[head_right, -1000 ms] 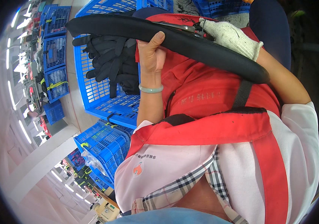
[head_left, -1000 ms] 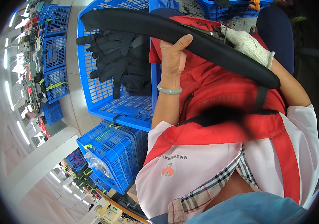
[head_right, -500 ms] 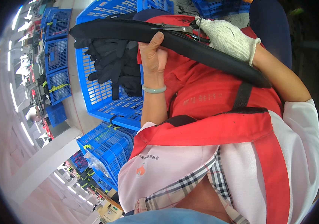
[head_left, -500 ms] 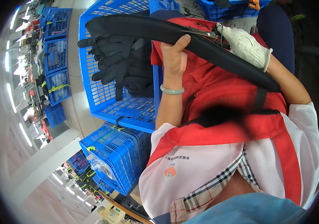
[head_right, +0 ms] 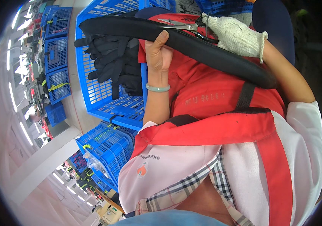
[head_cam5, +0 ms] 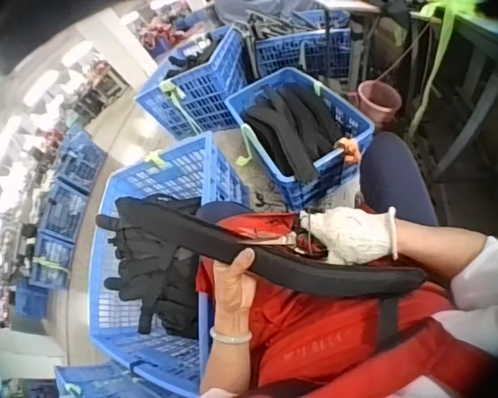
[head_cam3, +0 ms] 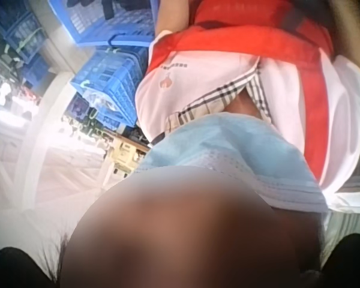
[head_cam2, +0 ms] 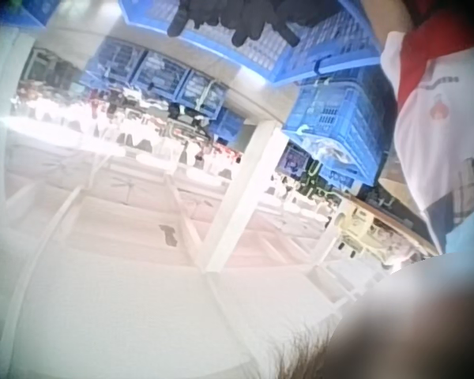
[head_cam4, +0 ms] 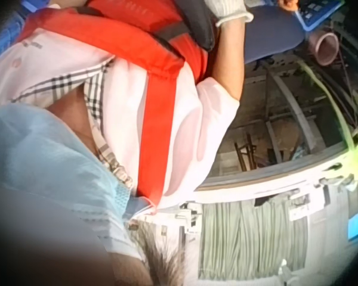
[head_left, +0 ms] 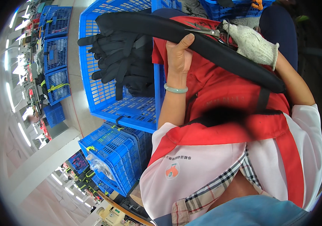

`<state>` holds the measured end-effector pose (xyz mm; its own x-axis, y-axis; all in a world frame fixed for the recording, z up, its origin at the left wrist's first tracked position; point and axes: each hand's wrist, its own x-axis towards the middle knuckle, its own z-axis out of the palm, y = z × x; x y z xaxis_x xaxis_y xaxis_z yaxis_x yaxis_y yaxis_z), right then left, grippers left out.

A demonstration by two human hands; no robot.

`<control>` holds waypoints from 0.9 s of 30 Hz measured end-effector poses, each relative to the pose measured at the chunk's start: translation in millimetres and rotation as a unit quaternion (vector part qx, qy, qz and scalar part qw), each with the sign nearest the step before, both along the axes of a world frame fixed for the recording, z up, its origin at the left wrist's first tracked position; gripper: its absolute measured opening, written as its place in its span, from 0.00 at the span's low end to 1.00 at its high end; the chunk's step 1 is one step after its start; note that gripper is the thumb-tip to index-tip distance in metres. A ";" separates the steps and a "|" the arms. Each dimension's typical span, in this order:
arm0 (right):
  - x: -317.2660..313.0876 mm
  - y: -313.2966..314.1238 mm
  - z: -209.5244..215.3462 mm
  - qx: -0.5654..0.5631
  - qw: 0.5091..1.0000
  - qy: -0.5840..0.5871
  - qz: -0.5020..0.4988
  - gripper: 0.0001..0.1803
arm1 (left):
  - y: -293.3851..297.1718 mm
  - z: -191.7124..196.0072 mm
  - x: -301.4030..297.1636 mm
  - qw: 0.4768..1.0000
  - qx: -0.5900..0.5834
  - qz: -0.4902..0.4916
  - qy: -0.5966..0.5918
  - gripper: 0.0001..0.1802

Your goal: Trim excess material from black fabric straps using scissors in a factory setting.

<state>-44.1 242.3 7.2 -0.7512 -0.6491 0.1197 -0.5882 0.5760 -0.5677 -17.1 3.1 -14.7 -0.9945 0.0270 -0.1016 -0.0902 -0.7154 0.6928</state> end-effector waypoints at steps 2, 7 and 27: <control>2.3 -5.7 -3.1 -0.014 1.000 0.016 -0.005 0.27 | 1.7 -2.8 -0.7 1.000 -0.011 -0.001 0.005 0.21; -1.3 -17.0 -0.5 -0.026 0.984 -0.174 -0.015 0.22 | -1.5 -9.7 -0.4 1.000 0.003 -0.010 0.021 0.18; -6.3 -21.7 -33.1 -0.074 0.993 -0.089 -0.025 0.18 | -17.7 -9.1 -17.8 1.000 0.025 -0.013 0.002 0.16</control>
<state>-50.4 220.5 -25.9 -0.7997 -0.5958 0.0742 -0.4440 0.5037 -0.7410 -34.9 -14.6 -23.7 -0.9936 0.0583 -0.0962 -0.1074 -0.7460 0.6572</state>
